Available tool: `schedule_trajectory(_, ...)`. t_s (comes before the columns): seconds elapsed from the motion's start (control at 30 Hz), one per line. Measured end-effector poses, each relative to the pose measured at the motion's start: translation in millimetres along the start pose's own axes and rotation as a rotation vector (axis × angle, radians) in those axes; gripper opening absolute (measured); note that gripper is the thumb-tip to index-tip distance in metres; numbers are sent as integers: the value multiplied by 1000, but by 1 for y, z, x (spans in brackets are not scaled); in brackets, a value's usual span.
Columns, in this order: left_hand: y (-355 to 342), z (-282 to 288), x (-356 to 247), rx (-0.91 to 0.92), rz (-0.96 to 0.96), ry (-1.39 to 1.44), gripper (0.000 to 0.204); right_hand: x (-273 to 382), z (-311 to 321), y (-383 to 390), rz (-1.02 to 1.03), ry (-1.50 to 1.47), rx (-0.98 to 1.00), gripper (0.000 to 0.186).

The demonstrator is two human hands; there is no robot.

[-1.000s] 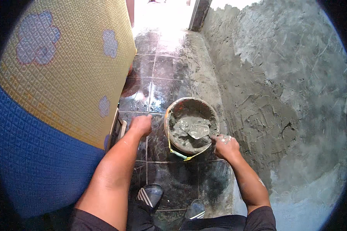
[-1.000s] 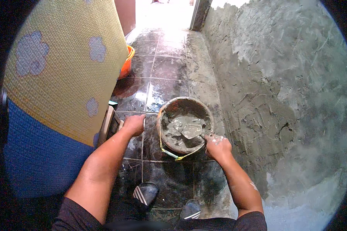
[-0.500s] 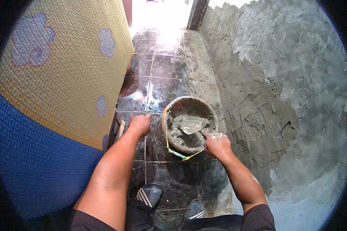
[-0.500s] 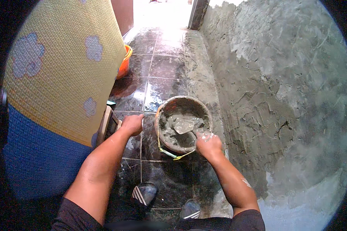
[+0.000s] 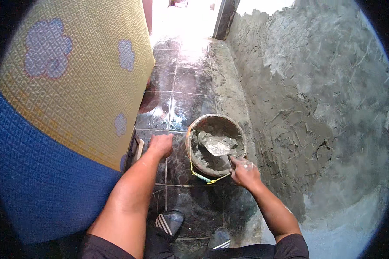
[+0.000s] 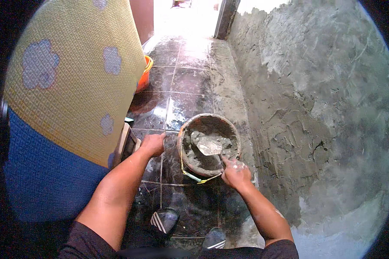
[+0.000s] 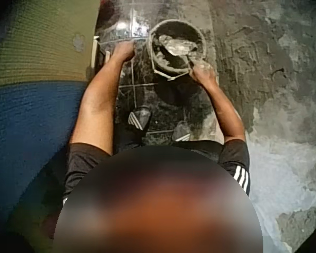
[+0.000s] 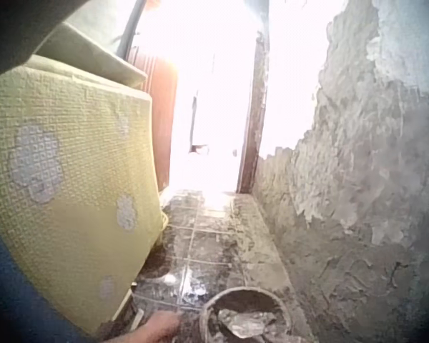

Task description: Applying and smoothing mortar/plaster onto a wall using a trowel.

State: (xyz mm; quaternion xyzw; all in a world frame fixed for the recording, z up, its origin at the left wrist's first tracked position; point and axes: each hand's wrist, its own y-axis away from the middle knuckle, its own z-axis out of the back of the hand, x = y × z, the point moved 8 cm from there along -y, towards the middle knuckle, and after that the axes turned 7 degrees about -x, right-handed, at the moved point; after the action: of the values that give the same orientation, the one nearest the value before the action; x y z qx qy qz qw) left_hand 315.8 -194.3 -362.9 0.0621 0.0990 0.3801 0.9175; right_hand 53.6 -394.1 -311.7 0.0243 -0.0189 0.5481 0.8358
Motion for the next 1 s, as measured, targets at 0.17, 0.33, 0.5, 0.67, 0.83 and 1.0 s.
schedule_trajectory(0.17, -1, -1, 8, -4, 21, 20, 36, 5, 16, 16, 3, -94, -88, 51)
schedule_trajectory(0.33, -3, 5, 2, -8, 23, 33, 34, 0, 30, 27, -13, -114, -196, 51)
schedule_trajectory(0.5, 0, 7, -1, -47, 12, 61, 32, -11, 33, 34, -17, 16, -190, 60)
schedule_trajectory(0.67, -2, 4, 1, -47, 16, 68, 30, -23, 22, 42, -87, 56, -114, 67)
schedule_trajectory(0.83, -4, 9, -6, -22, 9, 51, 30, -44, -12, 55, -141, -34, -147, 62)
schedule_trajectory(1.0, 0, 17, -7, -30, 18, 39, 32, -48, -15, 51, -150, -117, -163, 56)
